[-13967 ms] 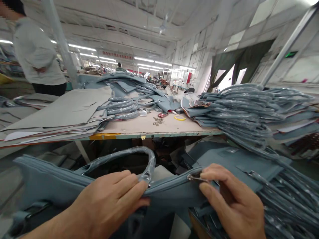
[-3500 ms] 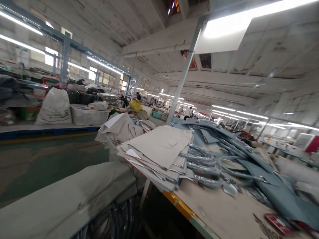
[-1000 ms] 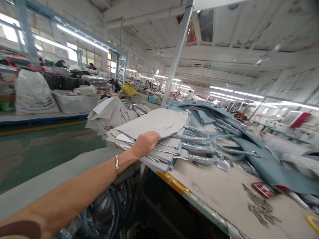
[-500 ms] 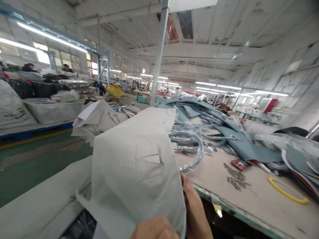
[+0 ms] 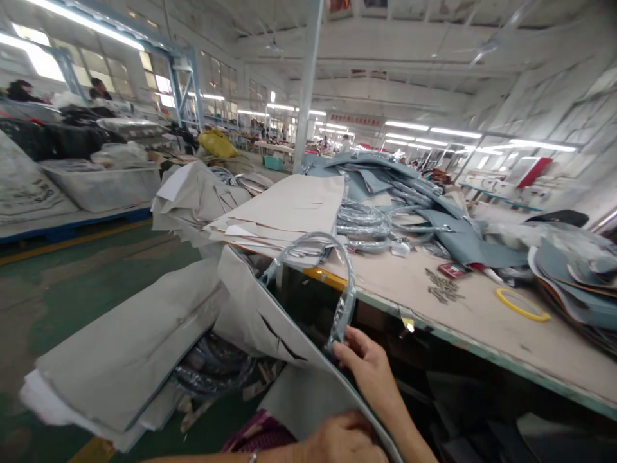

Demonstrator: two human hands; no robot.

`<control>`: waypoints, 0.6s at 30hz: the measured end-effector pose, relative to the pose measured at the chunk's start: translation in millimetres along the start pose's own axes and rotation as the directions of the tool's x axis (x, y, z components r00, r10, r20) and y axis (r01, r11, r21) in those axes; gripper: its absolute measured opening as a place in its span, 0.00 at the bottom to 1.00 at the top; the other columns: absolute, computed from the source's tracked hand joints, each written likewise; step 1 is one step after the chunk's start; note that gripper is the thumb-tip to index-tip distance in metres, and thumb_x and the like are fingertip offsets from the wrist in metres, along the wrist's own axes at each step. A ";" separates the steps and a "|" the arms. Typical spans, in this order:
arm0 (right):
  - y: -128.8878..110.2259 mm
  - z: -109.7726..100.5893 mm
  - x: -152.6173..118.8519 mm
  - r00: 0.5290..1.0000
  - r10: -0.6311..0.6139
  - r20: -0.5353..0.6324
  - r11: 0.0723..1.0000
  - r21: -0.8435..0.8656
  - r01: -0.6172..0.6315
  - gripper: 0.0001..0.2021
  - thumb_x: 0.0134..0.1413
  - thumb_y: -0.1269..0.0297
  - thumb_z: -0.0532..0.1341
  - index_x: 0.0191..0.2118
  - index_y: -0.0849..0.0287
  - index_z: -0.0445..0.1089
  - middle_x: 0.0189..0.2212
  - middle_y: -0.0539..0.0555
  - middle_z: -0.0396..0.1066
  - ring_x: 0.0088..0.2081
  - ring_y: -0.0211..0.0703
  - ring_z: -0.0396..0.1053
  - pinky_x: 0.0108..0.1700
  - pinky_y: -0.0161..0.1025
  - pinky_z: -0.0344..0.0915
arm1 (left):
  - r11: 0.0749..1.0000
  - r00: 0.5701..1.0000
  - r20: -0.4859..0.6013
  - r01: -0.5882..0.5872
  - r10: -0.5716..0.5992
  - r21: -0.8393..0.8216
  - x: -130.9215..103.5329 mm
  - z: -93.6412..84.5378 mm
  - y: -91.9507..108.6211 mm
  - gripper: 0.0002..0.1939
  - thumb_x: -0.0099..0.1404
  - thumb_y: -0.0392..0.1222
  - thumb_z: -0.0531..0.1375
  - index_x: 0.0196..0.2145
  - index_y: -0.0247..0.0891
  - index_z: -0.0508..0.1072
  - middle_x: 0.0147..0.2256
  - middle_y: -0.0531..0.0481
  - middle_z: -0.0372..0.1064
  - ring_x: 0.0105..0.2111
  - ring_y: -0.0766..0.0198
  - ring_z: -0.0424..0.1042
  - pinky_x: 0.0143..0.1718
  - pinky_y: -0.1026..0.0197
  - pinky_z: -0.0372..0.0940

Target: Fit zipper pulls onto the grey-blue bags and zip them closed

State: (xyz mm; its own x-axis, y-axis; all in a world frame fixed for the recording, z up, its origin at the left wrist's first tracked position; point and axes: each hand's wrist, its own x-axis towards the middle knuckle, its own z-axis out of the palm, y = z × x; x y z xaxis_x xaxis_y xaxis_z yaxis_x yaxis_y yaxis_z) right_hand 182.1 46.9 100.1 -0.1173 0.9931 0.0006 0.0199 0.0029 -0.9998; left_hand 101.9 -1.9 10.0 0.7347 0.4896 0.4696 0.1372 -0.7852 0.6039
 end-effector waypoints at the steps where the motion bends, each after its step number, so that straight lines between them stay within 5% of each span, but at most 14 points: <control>1: -4.0 -2.2 -6.5 1.000 -0.018 0.000 0.999 -0.028 0.018 0.22 0.47 0.53 0.68 0.44 0.65 0.75 0.31 0.54 0.74 0.33 0.45 0.70 0.36 0.37 0.67 | 0.999 0.999 0.013 -0.045 0.045 0.015 -4.8 7.3 2.9 0.22 0.73 0.46 0.41 0.35 0.43 0.73 0.19 0.52 0.59 0.20 0.63 0.57 0.47 0.55 0.65; 4: -13.3 -11.7 -21.5 0.998 -0.061 -0.035 0.992 -0.111 0.057 0.21 0.50 0.52 0.67 0.45 0.63 0.75 0.38 0.56 0.75 0.41 0.50 0.71 0.45 0.42 0.68 | 0.975 0.980 0.050 -0.196 0.192 0.100 -24.8 15.8 18.4 0.19 0.73 0.43 0.41 0.35 0.41 0.70 0.22 0.50 0.64 0.21 0.62 0.59 0.38 0.57 0.64; 6: -18.4 -19.1 -27.9 0.990 -0.129 -0.062 0.969 -0.218 0.113 0.20 0.53 0.51 0.65 0.45 0.62 0.75 0.39 0.57 0.75 0.41 0.49 0.72 0.44 0.41 0.70 | 0.965 0.969 0.072 -0.244 0.237 0.096 -37.1 5.0 35.6 0.18 0.72 0.41 0.41 0.34 0.40 0.68 0.23 0.48 0.67 0.22 0.61 0.62 0.31 0.58 0.62; 10: -29.2 -31.9 -36.1 0.953 -0.296 -0.063 0.866 -0.438 0.240 0.17 0.57 0.53 0.61 0.45 0.60 0.76 0.36 0.54 0.76 0.37 0.45 0.73 0.41 0.37 0.71 | 0.982 0.979 0.100 -0.185 0.180 0.046 -55.5 -60.6 83.9 0.18 0.73 0.38 0.40 0.42 0.36 0.69 0.32 0.43 0.74 0.31 0.59 0.71 0.35 0.58 0.65; 12: -33.9 -36.7 -39.7 0.942 -0.332 -0.052 0.829 -0.493 0.265 0.16 0.58 0.55 0.60 0.44 0.60 0.76 0.34 0.53 0.76 0.35 0.45 0.73 0.39 0.36 0.70 | 0.973 0.987 -0.010 -0.154 0.158 0.172 -66.7 -102.2 104.3 0.13 0.73 0.36 0.46 0.48 0.38 0.67 0.36 0.44 0.75 0.37 0.58 0.73 0.42 0.57 0.68; 13: -36.0 -38.8 -41.7 0.941 -0.337 -0.041 0.817 -0.510 0.270 0.16 0.58 0.55 0.60 0.45 0.60 0.76 0.34 0.53 0.76 0.34 0.44 0.73 0.39 0.36 0.70 | 0.957 0.977 -0.156 -0.098 0.144 0.272 -73.4 -120.9 110.4 0.11 0.71 0.35 0.51 0.49 0.40 0.66 0.37 0.46 0.74 0.38 0.59 0.73 0.44 0.57 0.69; 15: -40.9 -42.5 -46.5 0.945 -0.326 -0.009 0.804 -0.528 0.272 0.16 0.60 0.55 0.60 0.46 0.60 0.76 0.35 0.53 0.76 0.34 0.44 0.72 0.39 0.36 0.70 | 0.877 0.869 -0.481 0.141 0.113 0.460 -87.4 -150.8 112.2 0.15 0.65 0.33 0.60 0.49 0.42 0.66 0.40 0.47 0.72 0.42 0.59 0.72 0.48 0.57 0.69; 18: -53.1 -49.8 -57.0 0.948 -0.315 0.045 0.781 -0.556 0.286 0.16 0.61 0.56 0.59 0.48 0.60 0.75 0.37 0.52 0.76 0.36 0.43 0.73 0.40 0.34 0.70 | 0.713 0.567 -0.820 0.543 0.079 0.444 -100.5 -177.1 95.6 0.25 0.58 0.37 0.68 0.51 0.40 0.65 0.51 0.44 0.66 0.52 0.54 0.68 0.55 0.50 0.66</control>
State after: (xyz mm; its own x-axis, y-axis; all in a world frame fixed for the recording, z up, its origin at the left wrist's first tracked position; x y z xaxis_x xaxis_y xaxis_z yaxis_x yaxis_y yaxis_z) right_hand 237.1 -4.0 154.2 -0.1625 0.9352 0.3147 0.5335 0.3516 -0.7692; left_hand -76.5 -59.0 134.6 -0.1178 0.5262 0.8422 0.7917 -0.4621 0.3995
